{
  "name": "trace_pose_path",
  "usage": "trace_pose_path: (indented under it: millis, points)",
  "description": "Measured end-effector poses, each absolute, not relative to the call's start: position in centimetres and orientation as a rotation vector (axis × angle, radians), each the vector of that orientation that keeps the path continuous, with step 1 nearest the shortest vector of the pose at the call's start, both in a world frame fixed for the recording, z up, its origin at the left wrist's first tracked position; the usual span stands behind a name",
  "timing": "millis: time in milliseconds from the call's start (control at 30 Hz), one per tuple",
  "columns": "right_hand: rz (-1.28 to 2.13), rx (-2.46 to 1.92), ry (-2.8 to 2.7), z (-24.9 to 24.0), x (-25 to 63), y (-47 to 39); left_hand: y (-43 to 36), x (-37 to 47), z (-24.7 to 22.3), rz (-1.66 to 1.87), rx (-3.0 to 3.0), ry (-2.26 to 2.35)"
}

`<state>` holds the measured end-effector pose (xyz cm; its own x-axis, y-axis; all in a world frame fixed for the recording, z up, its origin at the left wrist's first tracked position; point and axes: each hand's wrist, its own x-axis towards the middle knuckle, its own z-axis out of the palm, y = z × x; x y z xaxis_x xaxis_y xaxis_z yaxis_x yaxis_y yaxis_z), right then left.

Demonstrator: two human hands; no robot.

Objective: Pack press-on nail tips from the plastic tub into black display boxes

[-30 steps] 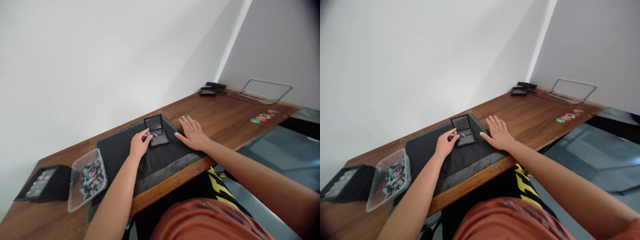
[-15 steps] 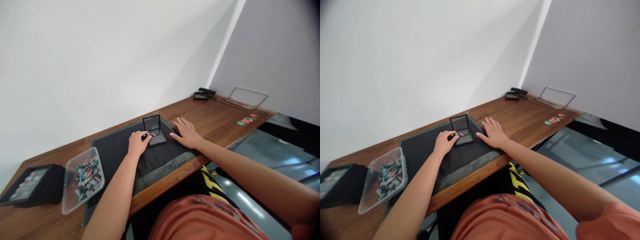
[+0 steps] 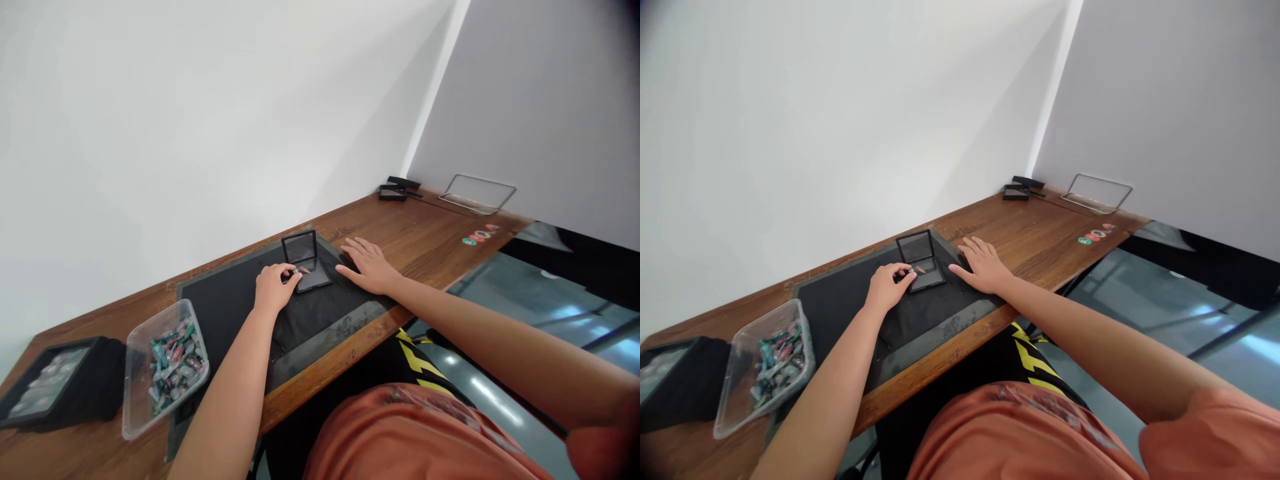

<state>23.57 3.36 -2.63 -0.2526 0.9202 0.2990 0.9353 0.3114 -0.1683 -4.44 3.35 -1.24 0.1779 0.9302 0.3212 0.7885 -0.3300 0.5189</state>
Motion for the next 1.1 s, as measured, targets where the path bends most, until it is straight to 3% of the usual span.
trace_pose_path:
  millis: [667,1100]
  points:
    - [-0.127,-1.355,-2.181,-2.0,23.5,3.0,1.5,-6.0,1.9,0.406,2.252,1.925]
    - [-0.085,-1.354,-2.206,-2.1,23.5,3.1,1.9,-5.2,1.2,0.494,2.257,1.865]
